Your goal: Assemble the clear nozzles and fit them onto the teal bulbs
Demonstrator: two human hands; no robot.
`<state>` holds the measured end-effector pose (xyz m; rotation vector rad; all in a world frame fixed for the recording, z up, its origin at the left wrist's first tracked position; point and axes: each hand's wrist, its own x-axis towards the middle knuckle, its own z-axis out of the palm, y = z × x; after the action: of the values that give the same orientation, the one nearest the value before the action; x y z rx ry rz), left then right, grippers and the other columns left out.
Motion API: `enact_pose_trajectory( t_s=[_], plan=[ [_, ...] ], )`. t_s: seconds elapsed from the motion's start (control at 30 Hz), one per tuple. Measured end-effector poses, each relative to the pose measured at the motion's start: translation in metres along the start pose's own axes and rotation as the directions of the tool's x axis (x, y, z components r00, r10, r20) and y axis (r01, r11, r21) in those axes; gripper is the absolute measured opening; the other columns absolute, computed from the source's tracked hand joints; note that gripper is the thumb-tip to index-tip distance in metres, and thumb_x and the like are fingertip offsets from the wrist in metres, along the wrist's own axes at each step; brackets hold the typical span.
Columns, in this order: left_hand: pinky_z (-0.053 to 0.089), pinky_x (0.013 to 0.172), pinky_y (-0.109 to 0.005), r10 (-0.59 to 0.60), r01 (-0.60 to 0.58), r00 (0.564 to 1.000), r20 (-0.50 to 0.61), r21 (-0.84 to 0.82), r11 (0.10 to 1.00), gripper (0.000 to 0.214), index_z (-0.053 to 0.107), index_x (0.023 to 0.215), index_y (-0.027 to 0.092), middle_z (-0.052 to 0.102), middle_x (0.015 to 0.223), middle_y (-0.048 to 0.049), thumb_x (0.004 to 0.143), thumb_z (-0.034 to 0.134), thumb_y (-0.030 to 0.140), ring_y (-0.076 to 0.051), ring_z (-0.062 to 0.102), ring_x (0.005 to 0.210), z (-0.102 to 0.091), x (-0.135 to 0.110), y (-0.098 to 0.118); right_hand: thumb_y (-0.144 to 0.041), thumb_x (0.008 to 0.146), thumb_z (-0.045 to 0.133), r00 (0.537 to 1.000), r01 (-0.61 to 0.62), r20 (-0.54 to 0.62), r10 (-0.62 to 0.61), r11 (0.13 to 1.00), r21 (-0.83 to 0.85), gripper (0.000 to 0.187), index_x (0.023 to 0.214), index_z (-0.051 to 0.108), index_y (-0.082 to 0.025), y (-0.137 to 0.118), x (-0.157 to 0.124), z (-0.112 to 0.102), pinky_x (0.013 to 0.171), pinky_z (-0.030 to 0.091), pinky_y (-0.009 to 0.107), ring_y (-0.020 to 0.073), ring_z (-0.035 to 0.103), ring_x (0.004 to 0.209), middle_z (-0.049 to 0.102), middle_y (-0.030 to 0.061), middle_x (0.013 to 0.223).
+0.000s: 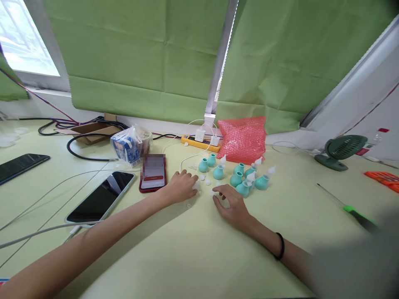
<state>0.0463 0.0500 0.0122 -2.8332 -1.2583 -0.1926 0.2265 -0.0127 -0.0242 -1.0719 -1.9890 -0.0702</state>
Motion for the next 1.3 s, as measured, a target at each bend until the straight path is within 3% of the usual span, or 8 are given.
enact_pose_trajectory(
  t_s=[0.17,0.3,0.47,0.6,0.73,0.93,1.13,1.3],
  plan=[
    [0.042,0.065,-0.032,0.002,-0.016,0.996,-0.094,-0.147,0.989,0.028,0.057,0.091,0.017,0.060,0.077,-0.0086,0.075,0.048,0.039,-0.024,0.055,0.080,-0.003,-0.009,0.002,-0.012,0.074,0.048,0.990,0.054,0.133,-0.053,0.999,0.001,0.025,0.098,0.052,-0.018,-0.005,-0.001,0.002,0.080,0.041,0.040,0.0220,0.050,0.090,0.059,0.0079,0.095],
    [0.041,0.056,-0.021,-0.014,-0.046,0.984,-0.179,-0.324,0.945,0.032,0.057,0.091,0.016,0.061,0.071,-0.0032,0.076,0.048,0.042,-0.014,0.056,0.064,-0.002,-0.008,0.008,-0.021,0.073,0.053,0.989,-0.123,0.095,0.109,0.981,0.149,0.032,0.105,0.048,-0.020,-0.008,-0.002,0.000,0.073,0.046,0.037,0.0191,0.053,0.078,0.059,0.0073,0.090],
    [0.041,0.053,-0.018,0.002,-0.118,0.970,-0.244,-0.465,0.878,0.026,0.061,0.084,0.013,0.059,0.062,-0.0011,0.073,0.053,0.035,-0.009,0.053,0.053,0.008,-0.006,0.022,-0.029,0.072,0.056,0.891,-0.432,0.104,0.443,0.753,0.497,0.020,0.089,0.052,-0.018,-0.005,-0.003,0.002,0.061,0.050,0.028,0.0144,0.056,0.067,0.059,0.0044,0.076],
    [0.043,0.055,-0.017,0.040,-0.179,0.963,-0.266,-0.524,0.833,0.021,0.062,0.085,0.013,0.061,0.066,-0.0011,0.069,0.057,0.025,-0.009,0.054,0.057,0.005,-0.006,0.020,-0.032,0.070,0.058,0.818,-0.539,0.174,0.548,0.625,0.566,0.023,0.087,0.055,-0.016,-0.006,-0.001,0.003,0.048,0.049,0.024,0.0110,0.054,0.053,0.058,0.0027,0.069],
    [0.043,0.063,-0.018,0.161,-0.237,0.967,-0.197,-0.463,0.854,0.025,0.059,0.093,0.017,0.062,0.082,-0.0006,0.069,0.054,0.019,-0.011,0.054,0.072,-0.006,-0.005,0.003,-0.028,0.069,0.058,0.854,-0.499,0.143,0.499,0.713,0.492,0.017,0.080,0.060,-0.015,-0.013,-0.004,0.001,0.049,0.051,0.025,0.0114,0.054,0.054,0.059,0.0041,0.071],
    [0.039,0.074,-0.033,0.178,-0.208,0.976,-0.129,-0.281,0.937,0.018,0.065,0.085,0.016,0.058,0.080,-0.0088,0.071,0.055,0.023,-0.023,0.046,0.086,0.005,-0.003,-0.006,-0.016,0.067,0.055,0.960,-0.266,0.180,0.214,0.898,0.351,0.016,0.082,0.059,-0.018,-0.021,-0.010,0.002,0.051,0.050,0.023,0.0103,0.054,0.053,0.059,0.0028,0.072],
    [0.038,0.072,-0.033,0.151,-0.201,0.973,-0.174,-0.319,0.926,0.016,0.065,0.074,0.015,0.057,0.077,-0.0100,0.074,0.051,0.022,-0.023,0.045,0.084,0.016,-0.005,0.001,-0.012,0.067,0.052,0.975,-0.186,0.181,0.130,0.923,0.338,0.007,0.068,0.056,-0.018,-0.022,-0.007,0.000,0.057,0.049,0.025,0.0125,0.056,0.064,0.058,0.0052,0.082],
    [0.041,0.072,-0.026,0.072,-0.183,0.970,-0.234,-0.500,0.846,0.014,0.064,0.079,0.017,0.062,0.076,-0.0041,0.074,0.053,0.022,-0.017,0.050,0.081,0.013,-0.015,0.007,-0.013,0.066,0.055,0.949,-0.307,0.204,0.242,0.861,0.405,0.009,0.073,0.057,-0.018,-0.018,-0.008,0.004,0.063,0.052,0.027,0.0146,0.058,0.070,0.059,0.0038,0.078]
  ],
)
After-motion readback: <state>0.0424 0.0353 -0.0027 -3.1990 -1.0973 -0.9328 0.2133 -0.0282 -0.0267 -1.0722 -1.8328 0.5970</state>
